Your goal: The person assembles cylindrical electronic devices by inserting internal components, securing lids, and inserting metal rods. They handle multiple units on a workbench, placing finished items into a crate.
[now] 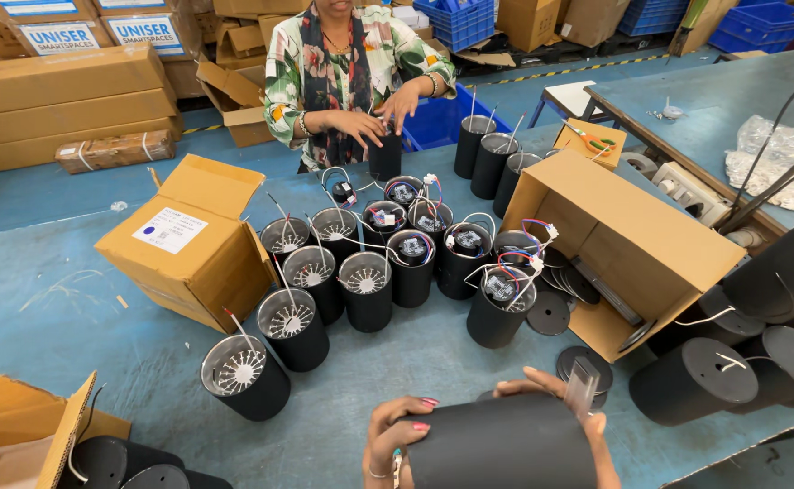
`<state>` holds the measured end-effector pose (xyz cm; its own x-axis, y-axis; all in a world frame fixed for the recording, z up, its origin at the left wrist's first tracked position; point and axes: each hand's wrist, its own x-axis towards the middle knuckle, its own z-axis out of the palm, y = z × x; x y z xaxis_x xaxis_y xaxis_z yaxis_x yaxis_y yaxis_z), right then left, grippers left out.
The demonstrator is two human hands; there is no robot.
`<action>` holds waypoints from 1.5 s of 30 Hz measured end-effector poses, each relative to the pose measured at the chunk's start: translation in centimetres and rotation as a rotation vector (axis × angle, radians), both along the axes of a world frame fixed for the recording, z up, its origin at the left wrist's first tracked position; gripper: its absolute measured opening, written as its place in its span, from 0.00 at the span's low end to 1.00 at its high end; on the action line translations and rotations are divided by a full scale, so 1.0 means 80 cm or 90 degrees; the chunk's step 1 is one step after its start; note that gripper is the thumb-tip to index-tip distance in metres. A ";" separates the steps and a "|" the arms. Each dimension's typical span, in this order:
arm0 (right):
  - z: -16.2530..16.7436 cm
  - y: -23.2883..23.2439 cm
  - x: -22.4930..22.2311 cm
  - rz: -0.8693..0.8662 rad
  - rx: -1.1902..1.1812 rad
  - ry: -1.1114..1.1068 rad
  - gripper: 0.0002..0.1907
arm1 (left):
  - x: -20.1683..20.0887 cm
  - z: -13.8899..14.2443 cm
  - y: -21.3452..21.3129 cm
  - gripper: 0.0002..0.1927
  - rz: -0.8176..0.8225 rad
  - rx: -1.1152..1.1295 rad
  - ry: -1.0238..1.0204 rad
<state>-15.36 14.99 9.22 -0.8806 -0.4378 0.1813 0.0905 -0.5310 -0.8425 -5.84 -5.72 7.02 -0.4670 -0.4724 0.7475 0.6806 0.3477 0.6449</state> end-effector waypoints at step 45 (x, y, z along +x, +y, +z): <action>0.014 -0.043 0.004 0.313 0.007 -0.273 0.46 | 0.047 0.098 0.011 0.15 0.179 -0.364 -0.116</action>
<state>-15.05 11.57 10.31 -0.5699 -0.8083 -0.1479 0.6499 -0.3333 -0.6830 -2.06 -4.80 14.84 -0.5263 -0.1470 0.8375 0.4123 0.8173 0.4025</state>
